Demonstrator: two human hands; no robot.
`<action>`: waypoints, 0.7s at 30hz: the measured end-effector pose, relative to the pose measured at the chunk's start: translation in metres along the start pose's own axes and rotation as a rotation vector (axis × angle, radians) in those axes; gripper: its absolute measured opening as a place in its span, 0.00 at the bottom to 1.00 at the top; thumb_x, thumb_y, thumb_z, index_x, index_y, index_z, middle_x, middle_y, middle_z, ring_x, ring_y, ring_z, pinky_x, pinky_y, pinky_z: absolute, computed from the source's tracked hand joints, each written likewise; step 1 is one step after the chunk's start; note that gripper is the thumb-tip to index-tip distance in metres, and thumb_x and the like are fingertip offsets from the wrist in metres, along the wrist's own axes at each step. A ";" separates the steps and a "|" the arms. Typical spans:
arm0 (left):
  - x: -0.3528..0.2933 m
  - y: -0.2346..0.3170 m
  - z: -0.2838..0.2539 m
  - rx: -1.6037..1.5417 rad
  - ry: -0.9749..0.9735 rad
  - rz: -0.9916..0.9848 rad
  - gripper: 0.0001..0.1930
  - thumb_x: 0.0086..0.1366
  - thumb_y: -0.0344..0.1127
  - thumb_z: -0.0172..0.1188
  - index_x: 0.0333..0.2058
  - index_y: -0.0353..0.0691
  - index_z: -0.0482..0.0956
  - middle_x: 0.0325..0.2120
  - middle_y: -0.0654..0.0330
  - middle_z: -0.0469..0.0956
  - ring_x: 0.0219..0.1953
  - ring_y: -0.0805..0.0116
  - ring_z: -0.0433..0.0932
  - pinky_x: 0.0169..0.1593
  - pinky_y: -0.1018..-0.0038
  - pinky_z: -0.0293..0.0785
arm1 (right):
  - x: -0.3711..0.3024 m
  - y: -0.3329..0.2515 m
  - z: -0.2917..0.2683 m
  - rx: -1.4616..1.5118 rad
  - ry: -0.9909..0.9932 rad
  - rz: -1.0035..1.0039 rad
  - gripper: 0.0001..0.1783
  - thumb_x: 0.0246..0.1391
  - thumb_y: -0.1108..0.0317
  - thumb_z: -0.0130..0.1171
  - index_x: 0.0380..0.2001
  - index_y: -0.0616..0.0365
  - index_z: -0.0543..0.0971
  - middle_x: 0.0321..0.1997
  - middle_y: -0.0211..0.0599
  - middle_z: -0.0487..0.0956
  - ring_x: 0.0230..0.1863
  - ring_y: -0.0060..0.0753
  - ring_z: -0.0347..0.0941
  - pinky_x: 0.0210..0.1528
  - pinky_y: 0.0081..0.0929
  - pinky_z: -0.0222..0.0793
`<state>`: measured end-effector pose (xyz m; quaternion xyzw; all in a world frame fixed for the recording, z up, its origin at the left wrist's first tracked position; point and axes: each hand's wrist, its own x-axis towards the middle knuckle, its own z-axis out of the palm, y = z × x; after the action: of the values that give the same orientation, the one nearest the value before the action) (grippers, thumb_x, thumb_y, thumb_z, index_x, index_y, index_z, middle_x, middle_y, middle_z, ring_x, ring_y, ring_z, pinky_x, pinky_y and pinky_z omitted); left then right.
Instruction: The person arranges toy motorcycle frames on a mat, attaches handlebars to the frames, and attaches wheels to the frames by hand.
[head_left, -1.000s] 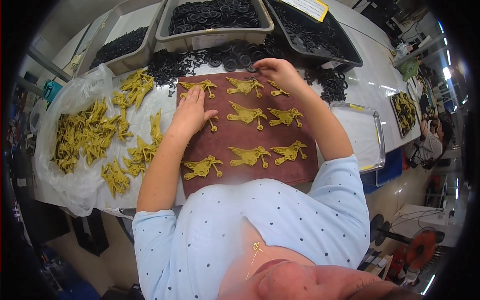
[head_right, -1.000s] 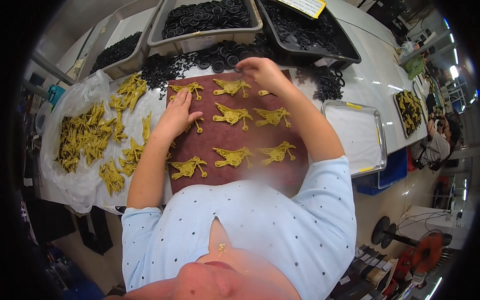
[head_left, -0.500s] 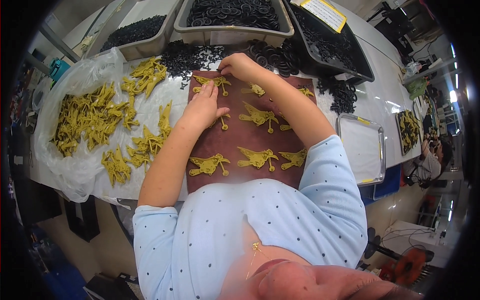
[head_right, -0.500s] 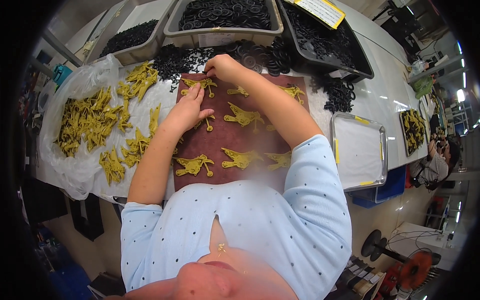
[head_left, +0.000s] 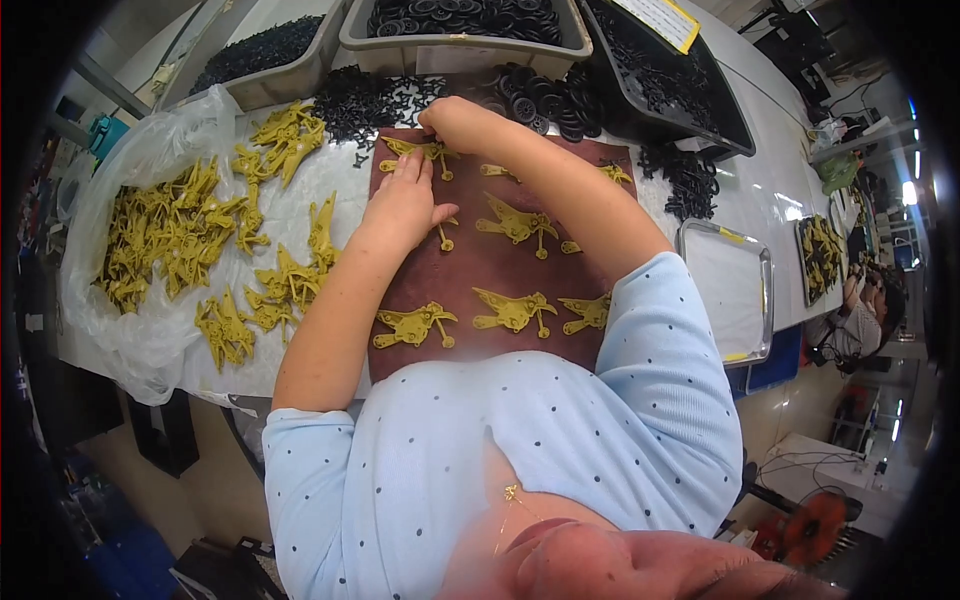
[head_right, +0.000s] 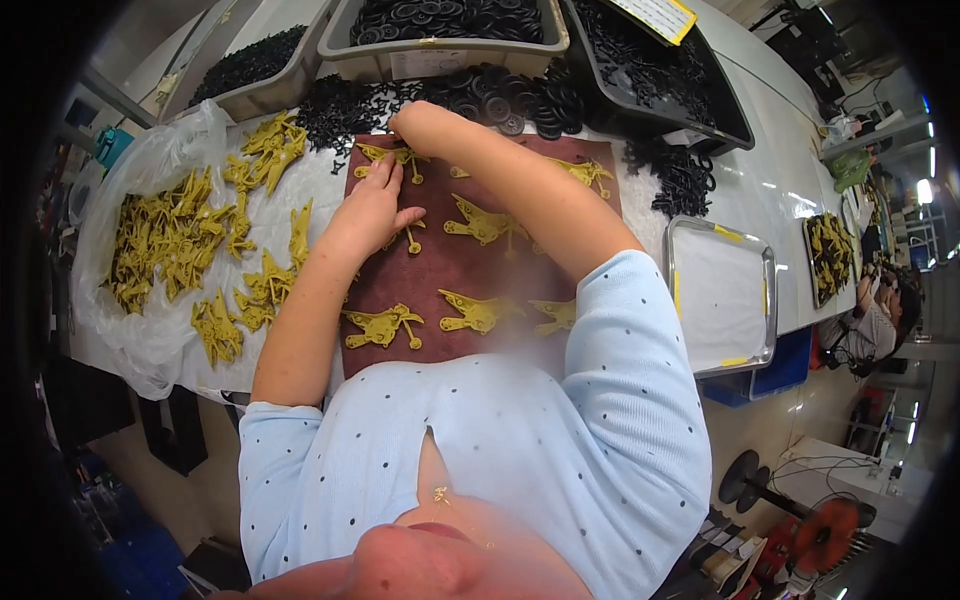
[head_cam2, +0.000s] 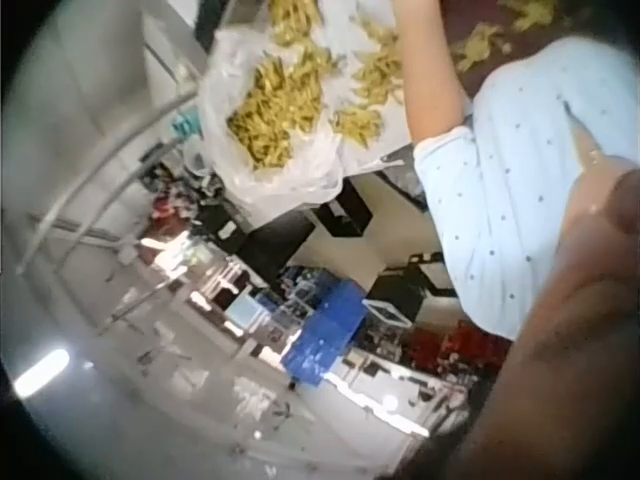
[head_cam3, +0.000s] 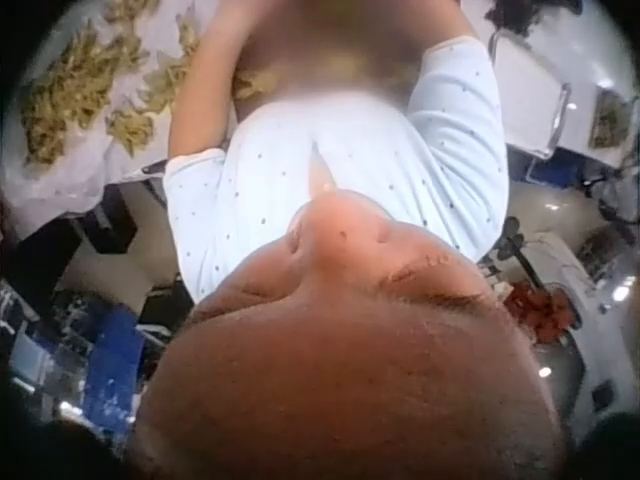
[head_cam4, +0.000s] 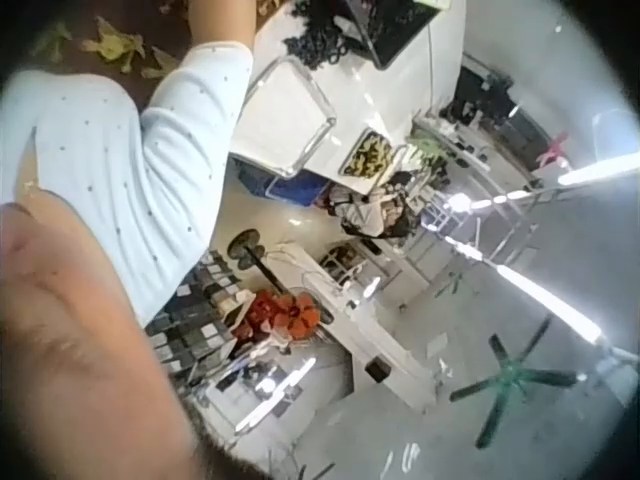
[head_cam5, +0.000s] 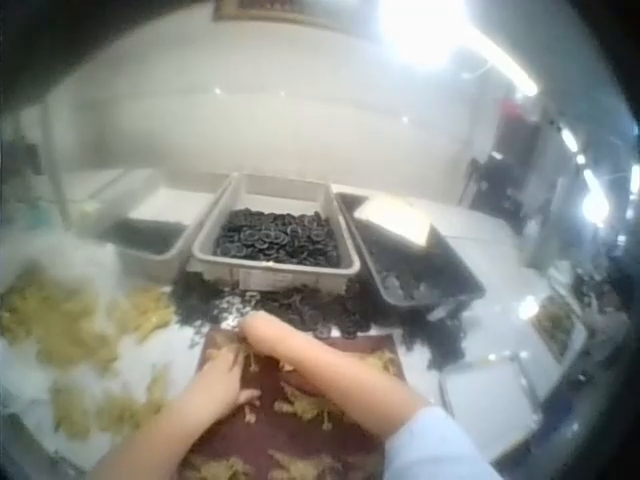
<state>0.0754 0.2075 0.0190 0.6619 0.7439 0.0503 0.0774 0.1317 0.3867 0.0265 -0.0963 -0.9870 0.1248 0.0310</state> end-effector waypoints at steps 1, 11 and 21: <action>0.001 0.000 -0.001 0.002 0.013 -0.002 0.42 0.58 0.56 0.56 0.59 0.26 0.58 0.63 0.44 0.55 0.65 0.52 0.55 0.63 0.65 0.57 | 0.001 0.001 0.001 0.004 -0.002 0.005 0.08 0.37 0.80 0.58 0.27 0.61 0.78 0.28 0.44 0.79 0.34 0.45 0.77 0.36 0.35 0.71; 0.004 -0.010 -0.008 -0.063 0.012 -0.005 0.37 0.60 0.51 0.57 0.56 0.23 0.61 0.60 0.38 0.56 0.63 0.47 0.57 0.64 0.65 0.56 | 0.011 -0.013 0.006 -0.178 -0.046 0.094 0.09 0.37 0.75 0.59 0.27 0.60 0.81 0.33 0.48 0.80 0.39 0.49 0.77 0.41 0.38 0.73; -0.003 0.002 0.005 -0.109 0.032 -0.018 0.41 0.59 0.55 0.56 0.57 0.24 0.59 0.62 0.42 0.54 0.64 0.49 0.55 0.64 0.65 0.56 | -0.011 0.036 0.007 0.568 -0.116 0.273 0.10 0.43 0.66 0.67 0.25 0.61 0.79 0.18 0.33 0.76 0.21 0.29 0.70 0.25 0.30 0.66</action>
<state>0.0791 0.2047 0.0150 0.6492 0.7470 0.1006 0.1019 0.1483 0.4169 0.0099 -0.2081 -0.8907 0.4037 -0.0168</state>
